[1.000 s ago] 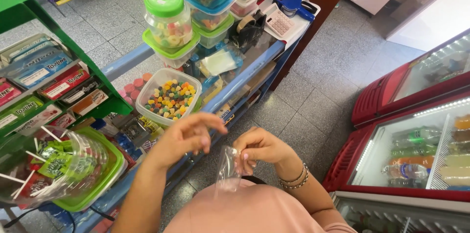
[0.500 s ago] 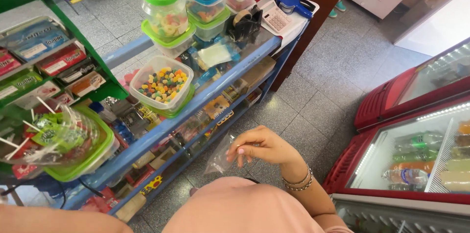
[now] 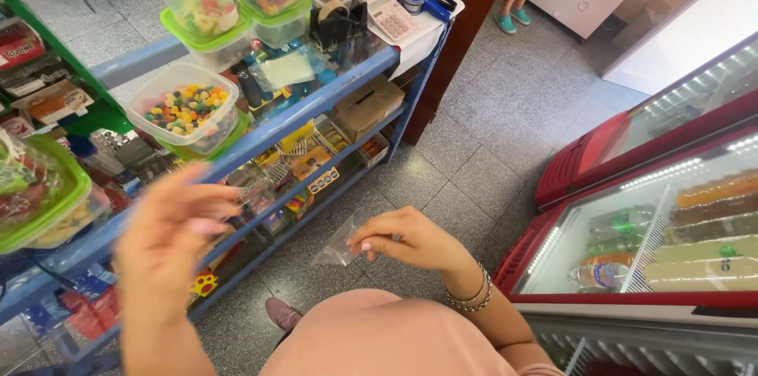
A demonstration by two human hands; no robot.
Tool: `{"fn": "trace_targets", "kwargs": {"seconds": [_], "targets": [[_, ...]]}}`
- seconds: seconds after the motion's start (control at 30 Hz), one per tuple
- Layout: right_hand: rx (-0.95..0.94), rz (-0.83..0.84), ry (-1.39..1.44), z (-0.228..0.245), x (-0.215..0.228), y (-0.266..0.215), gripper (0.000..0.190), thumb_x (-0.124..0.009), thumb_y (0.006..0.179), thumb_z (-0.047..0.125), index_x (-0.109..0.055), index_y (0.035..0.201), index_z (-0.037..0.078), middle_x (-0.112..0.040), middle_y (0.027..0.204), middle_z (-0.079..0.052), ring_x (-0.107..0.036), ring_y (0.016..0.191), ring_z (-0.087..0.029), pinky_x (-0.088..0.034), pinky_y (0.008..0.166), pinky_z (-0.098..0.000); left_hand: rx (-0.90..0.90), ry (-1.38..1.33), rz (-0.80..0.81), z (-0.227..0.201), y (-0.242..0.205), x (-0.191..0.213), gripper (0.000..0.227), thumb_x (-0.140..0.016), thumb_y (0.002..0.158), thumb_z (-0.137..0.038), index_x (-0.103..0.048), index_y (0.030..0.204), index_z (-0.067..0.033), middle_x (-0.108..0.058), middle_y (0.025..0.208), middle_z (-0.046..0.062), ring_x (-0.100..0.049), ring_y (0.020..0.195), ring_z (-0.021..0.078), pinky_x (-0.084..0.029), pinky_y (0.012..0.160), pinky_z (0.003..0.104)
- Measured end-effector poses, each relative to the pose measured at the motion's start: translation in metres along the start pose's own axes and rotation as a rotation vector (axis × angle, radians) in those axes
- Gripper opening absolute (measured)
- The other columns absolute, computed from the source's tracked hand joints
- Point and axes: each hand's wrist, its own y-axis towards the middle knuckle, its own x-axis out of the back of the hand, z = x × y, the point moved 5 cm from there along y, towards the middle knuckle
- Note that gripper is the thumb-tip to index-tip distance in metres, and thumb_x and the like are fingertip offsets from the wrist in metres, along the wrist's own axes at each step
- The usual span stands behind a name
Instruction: The person is selecting small candies from a bulk container and placing them into a small plastic bag for individual sale.
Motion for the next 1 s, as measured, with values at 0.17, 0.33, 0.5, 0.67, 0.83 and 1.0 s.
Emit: {"fn": "trace_targets", "kwargs": {"seconds": [0.17,0.33,0.5,0.67,0.83,1.0], "targets": [[-0.003,0.026,-0.293,0.005,-0.009,-0.032,0.026,-0.05,0.108,0.028,-0.069,0.114,0.01,-0.074,0.099,-0.004,-0.073,0.085,-0.021,-0.054,0.076,-0.0336,0.395,-0.053,0.897,0.047,-0.068,-0.125,0.081,-0.083,0.076,-0.024,-0.048,0.148,-0.0179,-0.056,0.152,0.005,-0.057,0.137,0.0194,-0.05,0.106,0.038],[0.01,0.056,-0.292,0.004,-0.017,-0.065,0.021,-0.052,0.107,0.027,-0.068,0.107,0.013,-0.072,0.094,-0.001,-0.07,0.08,-0.022,-0.052,0.073,-0.0332,0.123,-0.217,0.951,0.018,-0.089,-0.149,0.024,-0.072,0.09,-0.025,-0.067,0.113,-0.0169,-0.065,0.132,0.007,-0.06,0.126,0.0251,-0.044,0.108,0.046],[0.03,0.017,-0.135,0.006,-0.018,-0.079,0.016,-0.061,0.104,0.024,-0.066,0.098,0.01,-0.067,0.086,-0.003,-0.063,0.069,-0.019,-0.049,0.066,-0.0299,0.037,-0.164,0.934,0.012,-0.102,-0.157,0.019,-0.064,0.098,-0.029,-0.07,0.086,-0.015,-0.07,0.086,-0.003,-0.058,0.083,0.0165,-0.045,0.081,0.034],[0.021,0.005,-0.033,0.004,-0.024,-0.084,0.019,-0.064,0.101,0.028,-0.068,0.093,0.012,-0.06,0.075,-0.001,-0.052,0.059,-0.013,-0.039,0.057,-0.0265,0.218,-0.075,1.106,0.019,-0.119,-0.161,0.009,-0.074,0.088,-0.017,-0.071,0.08,-0.0158,-0.06,0.07,-0.005,-0.046,0.062,0.0113,-0.036,0.059,0.028],[-0.033,0.02,0.275,-0.01,-0.028,-0.085,0.023,-0.069,0.099,0.029,-0.069,0.093,0.006,-0.066,0.08,-0.003,-0.055,0.059,-0.01,-0.044,0.056,-0.0226,0.239,-0.297,1.122,0.018,-0.129,-0.155,0.021,-0.07,0.096,-0.027,-0.074,0.082,-0.0116,-0.064,0.072,-0.002,-0.053,0.065,0.0105,-0.04,0.061,0.028],[-0.029,0.221,0.68,-0.021,-0.048,-0.087,0.039,-0.062,0.105,0.039,-0.065,0.108,0.001,-0.072,0.097,-0.013,-0.056,0.062,-0.012,-0.049,0.059,-0.0235,0.383,-0.798,0.979,0.028,-0.143,-0.149,0.027,-0.071,0.094,-0.027,-0.078,0.087,-0.0024,-0.077,0.084,0.013,-0.072,0.077,0.0216,-0.054,0.073,0.033]]}}
